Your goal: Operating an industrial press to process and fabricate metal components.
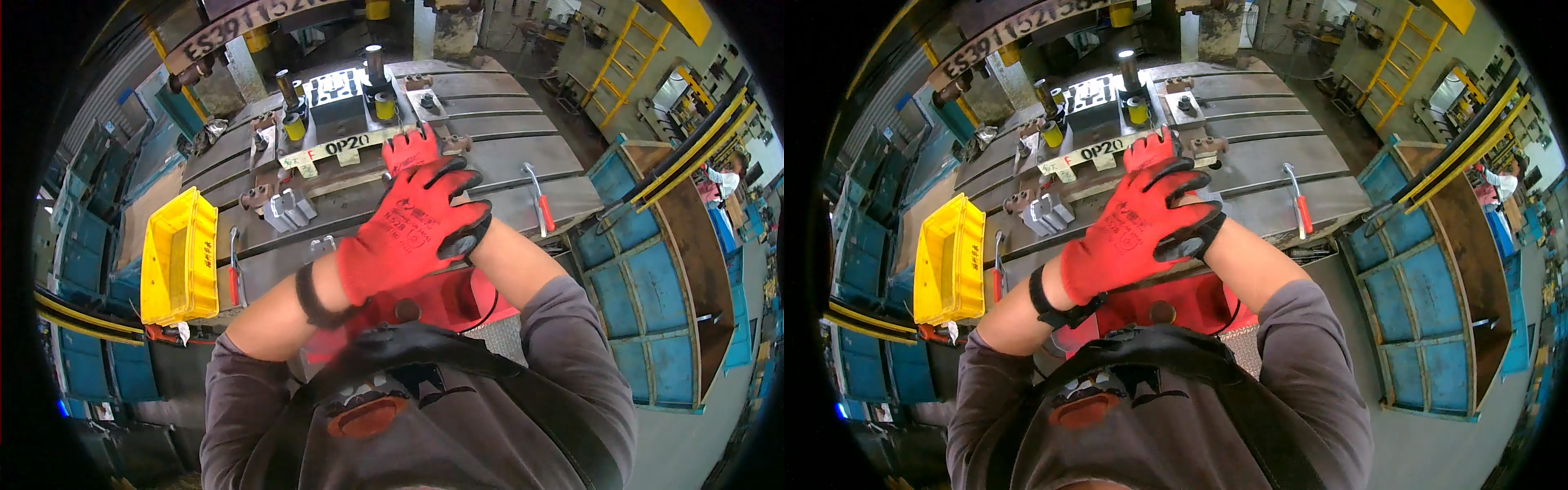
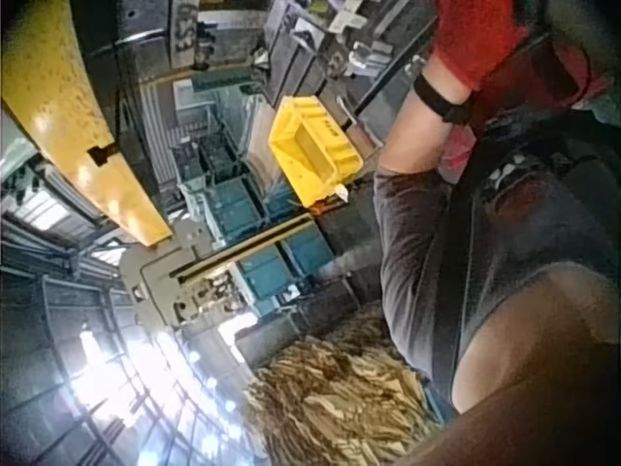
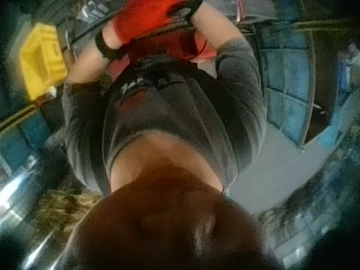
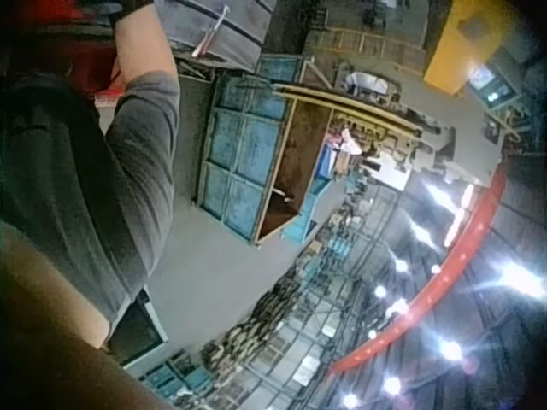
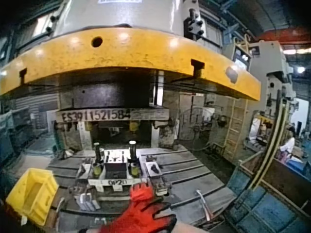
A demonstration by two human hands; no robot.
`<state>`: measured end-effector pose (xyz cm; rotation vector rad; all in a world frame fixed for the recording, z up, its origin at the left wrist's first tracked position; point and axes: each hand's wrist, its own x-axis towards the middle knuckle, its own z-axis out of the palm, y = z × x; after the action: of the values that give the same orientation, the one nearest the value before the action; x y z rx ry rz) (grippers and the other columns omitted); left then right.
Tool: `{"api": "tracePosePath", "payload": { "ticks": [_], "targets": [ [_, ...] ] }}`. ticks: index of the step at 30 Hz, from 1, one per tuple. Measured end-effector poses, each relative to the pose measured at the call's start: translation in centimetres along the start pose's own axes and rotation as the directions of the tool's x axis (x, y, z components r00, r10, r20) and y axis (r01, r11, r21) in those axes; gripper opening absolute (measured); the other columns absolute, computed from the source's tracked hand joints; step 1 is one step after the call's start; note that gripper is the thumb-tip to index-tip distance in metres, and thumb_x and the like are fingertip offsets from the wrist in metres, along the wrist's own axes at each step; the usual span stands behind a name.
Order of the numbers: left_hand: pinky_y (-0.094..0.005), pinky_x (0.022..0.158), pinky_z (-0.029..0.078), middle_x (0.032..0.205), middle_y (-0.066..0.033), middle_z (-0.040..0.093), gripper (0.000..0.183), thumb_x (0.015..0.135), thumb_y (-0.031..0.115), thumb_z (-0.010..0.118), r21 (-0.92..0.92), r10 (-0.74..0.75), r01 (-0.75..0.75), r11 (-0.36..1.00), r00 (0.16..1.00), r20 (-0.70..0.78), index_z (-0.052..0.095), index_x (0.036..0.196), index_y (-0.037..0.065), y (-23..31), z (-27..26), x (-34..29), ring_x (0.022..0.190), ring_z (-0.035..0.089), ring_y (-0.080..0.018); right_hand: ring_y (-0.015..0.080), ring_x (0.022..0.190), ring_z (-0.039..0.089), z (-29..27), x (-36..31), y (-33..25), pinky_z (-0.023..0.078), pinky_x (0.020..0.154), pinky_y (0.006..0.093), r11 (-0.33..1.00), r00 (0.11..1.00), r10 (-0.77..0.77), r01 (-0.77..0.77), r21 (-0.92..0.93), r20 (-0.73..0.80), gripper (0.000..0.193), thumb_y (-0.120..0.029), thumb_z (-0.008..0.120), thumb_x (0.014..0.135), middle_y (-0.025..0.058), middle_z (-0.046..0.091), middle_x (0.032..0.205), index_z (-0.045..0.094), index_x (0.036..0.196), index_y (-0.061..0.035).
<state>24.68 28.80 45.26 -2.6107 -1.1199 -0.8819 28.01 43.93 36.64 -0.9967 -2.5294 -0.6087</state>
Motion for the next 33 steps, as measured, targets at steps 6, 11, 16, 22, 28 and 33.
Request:
{"api": "tracePosePath", "payload": {
  "ticks": [6,11,16,22,28,33],
  "targets": [
    [-0.0459,0.096,0.033,0.116,-0.0089,0.050,0.043,0.058,0.015,0.071,-0.032,-0.010,0.011,0.999,1.000,0.027,0.058,0.099,0.014,-1.4,1.3,-0.4,0.114,0.043,-0.0324,0.0271,0.101,0.053,-1.3,-0.5,-0.4,0.031,0.095,0.0512,0.997,0.979,-0.015,-0.002,0.083,0.205,0.026,-0.027,0.052,0.081,0.0089,0.058,0.103,0.059,0.102,-0.0127],
    [-0.0435,0.093,0.035,0.111,-0.0098,0.052,0.043,0.058,0.011,0.069,-0.026,-0.062,0.064,0.998,0.995,0.075,0.057,0.099,0.012,-1.7,1.6,-0.8,0.110,0.045,-0.0304,0.0272,0.106,0.053,-0.8,-0.3,-0.8,0.034,0.093,0.0458,0.963,0.938,0.018,-0.109,0.246,0.346,0.056,-0.049,0.066,0.069,0.0096,0.058,0.108,0.056,0.110,-0.0121],
    [-0.0425,0.092,0.036,0.107,-0.0096,0.054,0.045,0.059,0.008,0.067,0.005,-0.003,0.003,1.000,1.000,0.028,0.056,0.102,0.012,-1.5,0.4,-1.6,0.106,0.048,-0.0299,0.0296,0.103,0.055,0.6,-0.5,0.8,0.042,0.085,0.0411,0.850,0.970,0.008,-0.134,0.509,0.243,0.054,-0.049,0.060,0.074,0.0143,0.059,0.108,0.057,0.109,-0.0066],
    [-0.0419,0.087,0.038,0.104,-0.0082,0.056,0.043,0.059,0.009,0.065,0.091,0.051,-0.061,0.994,0.993,0.104,0.056,0.101,0.013,0.1,-1.2,-3.2,0.101,0.052,-0.0281,0.0303,0.104,0.056,-0.5,-0.5,1.1,0.043,0.090,0.0346,0.572,0.910,-0.001,-0.340,0.747,0.415,0.062,-0.048,0.060,0.078,0.0163,0.059,0.114,0.052,0.120,-0.0034],
    [-0.0405,0.087,0.039,0.103,-0.0064,0.057,0.032,0.067,0.017,0.057,0.079,0.111,-0.122,0.989,0.985,0.129,0.057,0.099,0.014,0.4,-1.2,-4.7,0.097,0.053,-0.0245,0.0227,0.100,0.058,-0.6,-0.7,6.4,0.044,0.090,0.0328,-0.765,0.890,-0.279,-0.433,0.476,0.361,0.037,-0.029,0.043,0.095,0.0127,0.061,0.108,0.054,0.116,-0.0010],
    [-0.0399,0.086,0.040,0.104,-0.0037,0.058,0.031,0.067,0.017,0.058,0.115,0.115,-0.117,0.987,0.993,0.020,0.059,0.098,0.015,0.4,-0.8,-3.7,0.096,0.054,-0.0237,0.0248,0.104,0.057,-1.7,-0.3,5.2,0.045,0.093,0.0370,-0.842,0.869,-0.071,-0.316,0.437,0.490,0.036,-0.028,0.042,0.095,0.0142,0.059,0.111,0.050,0.119,-0.0016]
  ]
}}
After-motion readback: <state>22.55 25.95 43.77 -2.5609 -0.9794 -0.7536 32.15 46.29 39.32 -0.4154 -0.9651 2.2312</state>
